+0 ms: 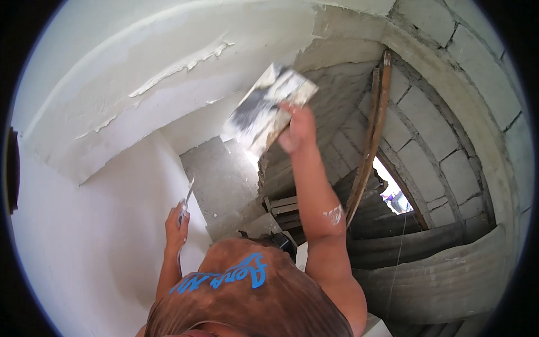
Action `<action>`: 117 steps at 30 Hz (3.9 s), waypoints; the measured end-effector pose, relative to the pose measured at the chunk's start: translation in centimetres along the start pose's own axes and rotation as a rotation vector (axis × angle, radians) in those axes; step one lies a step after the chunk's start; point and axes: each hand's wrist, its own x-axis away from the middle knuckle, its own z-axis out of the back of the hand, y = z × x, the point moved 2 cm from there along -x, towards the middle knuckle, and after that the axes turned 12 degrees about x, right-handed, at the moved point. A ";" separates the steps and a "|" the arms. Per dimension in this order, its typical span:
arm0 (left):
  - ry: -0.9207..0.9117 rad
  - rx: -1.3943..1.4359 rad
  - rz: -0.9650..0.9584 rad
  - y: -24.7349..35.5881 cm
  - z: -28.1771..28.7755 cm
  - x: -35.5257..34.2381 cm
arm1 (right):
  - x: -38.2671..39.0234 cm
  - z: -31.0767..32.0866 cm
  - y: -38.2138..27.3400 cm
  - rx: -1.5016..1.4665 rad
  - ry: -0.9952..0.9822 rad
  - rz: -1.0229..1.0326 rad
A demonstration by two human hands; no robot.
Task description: The person transfers plaster between putty knives and applies and smooths the plaster onto the wall and ceiling surfaces.
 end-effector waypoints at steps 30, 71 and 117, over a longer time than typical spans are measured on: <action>-0.006 0.208 0.052 -3.3 -0.2 1.4 | -13.5 -3.4 -9.5 1.276 0.419 0.646; -0.087 1.494 0.267 7.6 6.3 0.9 | 6.0 -8.0 6.5 1.252 -0.844 0.712; 0.407 1.482 0.140 3.5 8.8 6.5 | 6.2 -28.3 6.1 1.103 -0.548 0.754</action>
